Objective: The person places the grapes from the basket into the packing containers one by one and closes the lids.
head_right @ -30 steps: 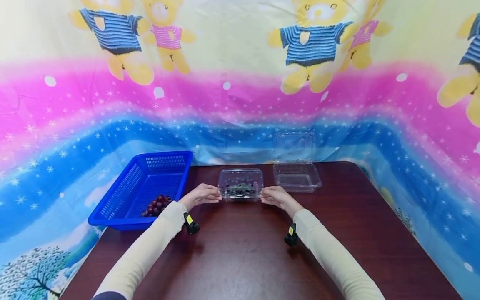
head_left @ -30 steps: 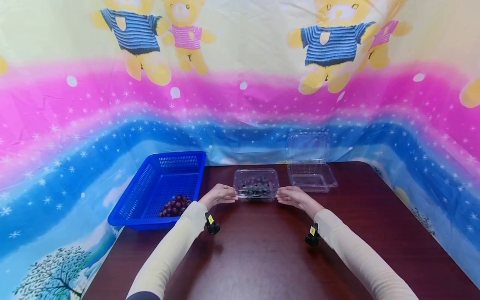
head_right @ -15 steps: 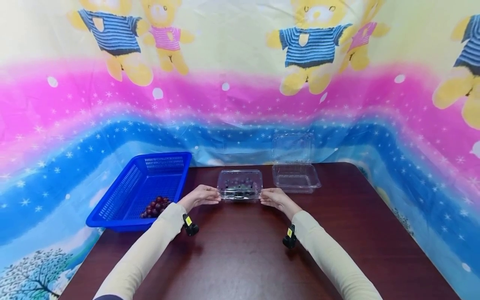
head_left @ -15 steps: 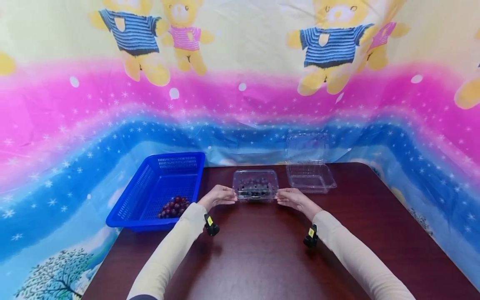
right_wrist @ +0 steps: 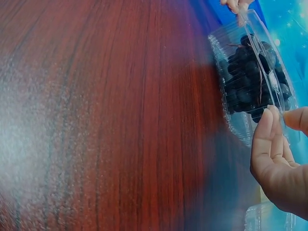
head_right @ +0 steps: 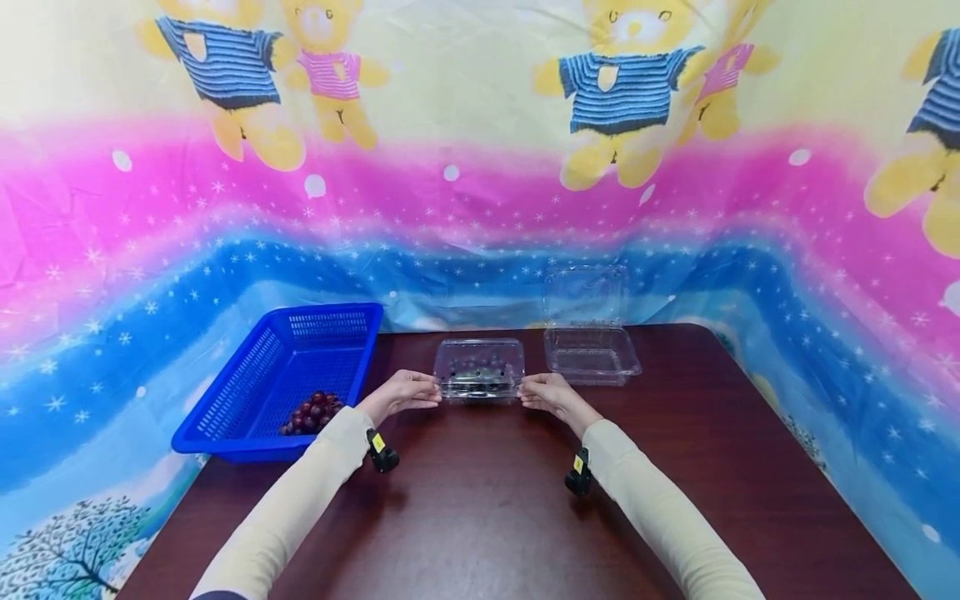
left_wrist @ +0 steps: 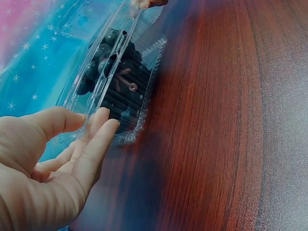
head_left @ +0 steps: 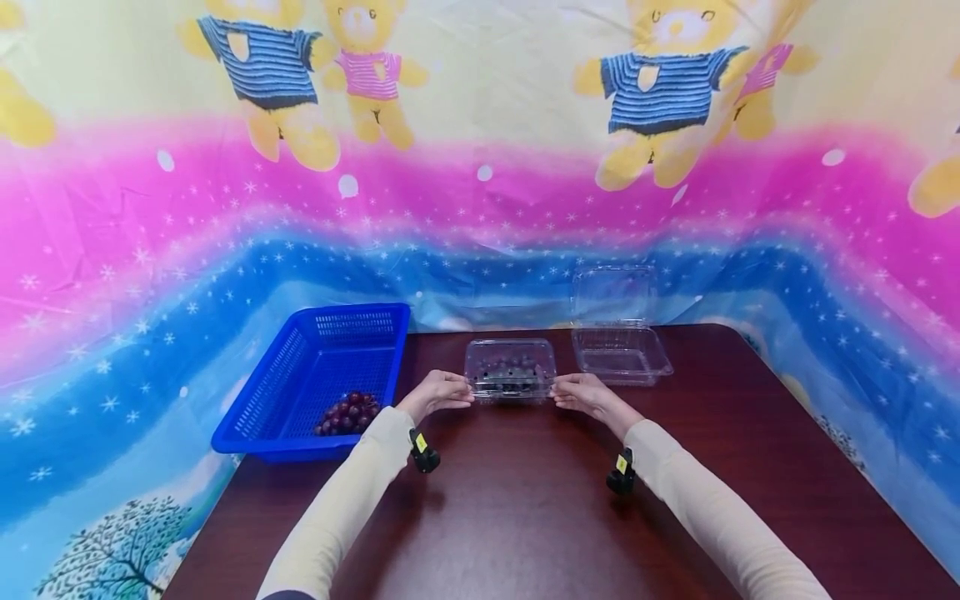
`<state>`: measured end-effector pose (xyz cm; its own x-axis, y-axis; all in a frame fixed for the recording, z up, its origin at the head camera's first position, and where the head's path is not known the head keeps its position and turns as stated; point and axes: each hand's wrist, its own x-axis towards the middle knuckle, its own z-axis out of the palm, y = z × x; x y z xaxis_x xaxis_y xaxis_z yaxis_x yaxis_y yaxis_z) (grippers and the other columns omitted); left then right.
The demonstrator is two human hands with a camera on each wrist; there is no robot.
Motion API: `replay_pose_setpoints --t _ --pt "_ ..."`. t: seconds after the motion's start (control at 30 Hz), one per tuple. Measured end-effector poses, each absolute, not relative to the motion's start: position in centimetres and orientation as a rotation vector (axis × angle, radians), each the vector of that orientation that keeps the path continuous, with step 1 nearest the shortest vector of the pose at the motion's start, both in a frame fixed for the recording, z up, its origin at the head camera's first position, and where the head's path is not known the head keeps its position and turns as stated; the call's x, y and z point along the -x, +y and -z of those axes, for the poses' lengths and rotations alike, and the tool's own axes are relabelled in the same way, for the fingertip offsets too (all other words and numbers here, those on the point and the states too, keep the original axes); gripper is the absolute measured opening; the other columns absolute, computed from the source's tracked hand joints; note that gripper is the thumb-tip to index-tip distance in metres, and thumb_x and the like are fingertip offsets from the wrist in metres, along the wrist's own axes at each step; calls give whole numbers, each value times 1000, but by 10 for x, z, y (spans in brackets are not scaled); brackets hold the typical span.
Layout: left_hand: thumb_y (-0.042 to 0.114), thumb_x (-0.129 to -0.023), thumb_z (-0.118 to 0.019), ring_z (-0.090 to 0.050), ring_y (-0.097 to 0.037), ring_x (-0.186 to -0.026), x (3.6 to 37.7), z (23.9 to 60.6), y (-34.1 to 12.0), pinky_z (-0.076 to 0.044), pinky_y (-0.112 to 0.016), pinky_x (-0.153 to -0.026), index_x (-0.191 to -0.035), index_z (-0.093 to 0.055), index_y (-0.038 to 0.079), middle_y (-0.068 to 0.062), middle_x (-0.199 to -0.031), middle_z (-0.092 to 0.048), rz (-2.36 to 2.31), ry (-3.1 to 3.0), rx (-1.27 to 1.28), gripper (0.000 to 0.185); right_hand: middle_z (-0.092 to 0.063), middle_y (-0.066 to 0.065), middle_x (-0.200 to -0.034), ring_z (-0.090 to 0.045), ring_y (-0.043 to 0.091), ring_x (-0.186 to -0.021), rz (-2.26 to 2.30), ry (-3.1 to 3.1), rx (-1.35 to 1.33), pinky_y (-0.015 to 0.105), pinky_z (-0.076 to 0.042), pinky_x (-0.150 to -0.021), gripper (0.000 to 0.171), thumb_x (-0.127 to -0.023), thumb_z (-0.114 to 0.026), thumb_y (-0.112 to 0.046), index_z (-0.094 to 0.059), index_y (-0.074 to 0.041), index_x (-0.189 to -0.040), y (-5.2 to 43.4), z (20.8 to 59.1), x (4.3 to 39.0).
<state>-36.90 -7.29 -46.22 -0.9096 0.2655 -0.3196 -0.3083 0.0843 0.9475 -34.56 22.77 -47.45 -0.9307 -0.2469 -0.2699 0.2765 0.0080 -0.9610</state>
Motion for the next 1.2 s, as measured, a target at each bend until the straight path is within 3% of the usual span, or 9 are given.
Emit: replay_pose_setpoints --t 0.3,0.57,0.77,0.9,1.03,1.2 --pt "-4 -88 -52 -67 -29 -85 367 463 -73 -53 -40 -81 -127 -41 -16 -36 -116 -55 -1865 1967 44 42 -65 4 -86 -63 10 -75 1939 2004 -84 23 -54 -70 47 -95 -48 -9 -33 14 -134 224 475 346" --pt "-3 -90 -51 -68 -24 -78 363 466 -74 -54 -39 -80 -126 -40 -18 -33 -113 -57 -1880 1987 -7 41 -66 5 -88 -63 11 -77 1908 2019 -68 24 -54 -71 47 -96 -48 -12 -34 14 -133 225 474 344" --pt "-3 -91 -49 -64 -35 -95 358 458 -72 -50 -42 -87 -128 -35 -21 -36 -116 -54 -1875 1956 -57 43 -66 7 -91 -64 14 -83 1941 2011 -13 23 -54 -71 49 -96 -47 -10 -31 16 -134 229 474 345" --pt "-3 -91 -49 -62 -38 -101 359 456 -72 -47 -46 -90 -130 -34 -19 -36 -120 -51 -1845 1994 -13 45 -66 17 -100 -65 15 -84 1951 2002 21 23 -54 -72 49 -96 -49 -9 -32 16 -134 229 475 345" --pt "-1 -90 -52 -65 -34 -93 370 473 -76 -51 -43 -85 -129 -37 -18 -32 -113 -57 -1849 2038 -49 45 -61 25 -112 -64 19 -91 1923 2028 43 24 -54 -74 49 -95 -50 -10 -34 16 -134 229 477 346" --pt "8 -85 -64 -69 -28 -78 420 536 -83 -56 -38 -70 -121 -45 -16 -23 -95 -65 -1911 1979 -215 47 -64 21 -108 -65 19 -88 1909 2062 31 24 -54 -73 50 -94 -52 -11 -34 14 -134 231 477 344"
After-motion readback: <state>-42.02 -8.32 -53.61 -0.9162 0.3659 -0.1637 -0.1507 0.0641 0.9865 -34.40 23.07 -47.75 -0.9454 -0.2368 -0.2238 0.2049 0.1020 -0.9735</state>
